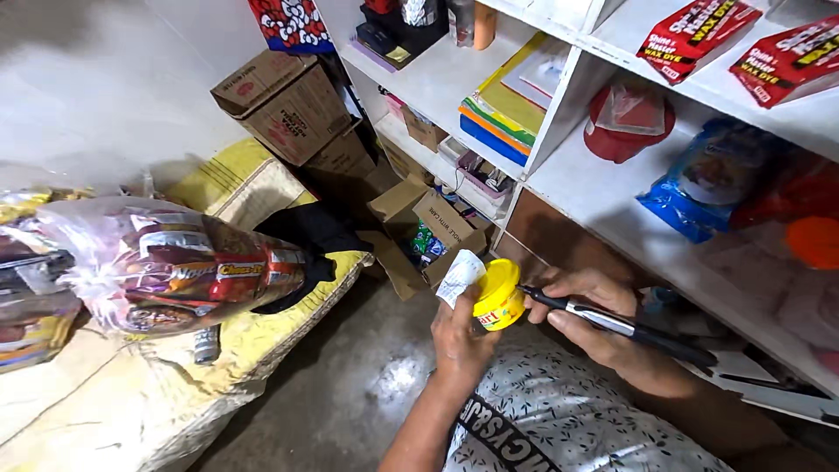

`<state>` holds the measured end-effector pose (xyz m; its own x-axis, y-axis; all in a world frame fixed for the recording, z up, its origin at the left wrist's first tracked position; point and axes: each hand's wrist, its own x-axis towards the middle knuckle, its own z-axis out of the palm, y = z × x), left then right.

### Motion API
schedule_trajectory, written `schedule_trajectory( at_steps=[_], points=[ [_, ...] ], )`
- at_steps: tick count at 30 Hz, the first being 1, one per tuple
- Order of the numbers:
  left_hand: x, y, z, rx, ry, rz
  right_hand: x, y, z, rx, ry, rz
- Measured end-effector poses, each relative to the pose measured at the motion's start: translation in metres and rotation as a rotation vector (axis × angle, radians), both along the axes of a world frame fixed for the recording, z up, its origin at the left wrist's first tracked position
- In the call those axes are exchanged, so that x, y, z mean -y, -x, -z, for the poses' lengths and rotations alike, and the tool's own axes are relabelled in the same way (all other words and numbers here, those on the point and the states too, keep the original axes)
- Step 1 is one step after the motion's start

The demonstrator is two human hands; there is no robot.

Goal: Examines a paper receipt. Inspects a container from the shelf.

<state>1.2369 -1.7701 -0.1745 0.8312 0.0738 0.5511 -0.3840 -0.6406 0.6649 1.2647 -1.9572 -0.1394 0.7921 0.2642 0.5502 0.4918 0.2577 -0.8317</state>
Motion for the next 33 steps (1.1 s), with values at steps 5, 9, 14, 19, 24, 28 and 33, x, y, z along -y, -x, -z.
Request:
schedule_trajectory(
  at_steps=[5, 9, 14, 19, 24, 28, 33],
  points=[
    [0.0007, 0.0006, -0.0033, -0.021, 0.015, -0.011, -0.0021, -0.0006, -0.0006, 0.074, 0.039, 0.036],
    [0.0010, 0.0005, -0.0030, 0.000, 0.024, -0.011, -0.0023, 0.0002, -0.0010, 0.093, 0.070, 0.054],
    [0.0024, 0.0018, -0.0043, -0.009, 0.017, -0.010, -0.0036, 0.0020, -0.0006, 0.108, 0.103, 0.070],
    [0.0031, 0.0021, -0.0049, -0.001, 0.006, -0.011, -0.0051, 0.0038, -0.0001, 0.124, 0.132, 0.092],
    [0.0035, 0.0031, -0.0045, 0.005, 0.014, -0.006, -0.0067, 0.0056, -0.0005, 0.124, 0.147, 0.113],
    [0.0035, 0.0039, -0.0050, 0.012, 0.014, -0.001, -0.0077, 0.0070, -0.0005, 0.123, 0.147, 0.126],
    [0.0032, 0.0048, -0.0053, 0.008, 0.010, 0.000, -0.0075, 0.0081, -0.0014, 0.116, 0.166, 0.119]
  ],
)
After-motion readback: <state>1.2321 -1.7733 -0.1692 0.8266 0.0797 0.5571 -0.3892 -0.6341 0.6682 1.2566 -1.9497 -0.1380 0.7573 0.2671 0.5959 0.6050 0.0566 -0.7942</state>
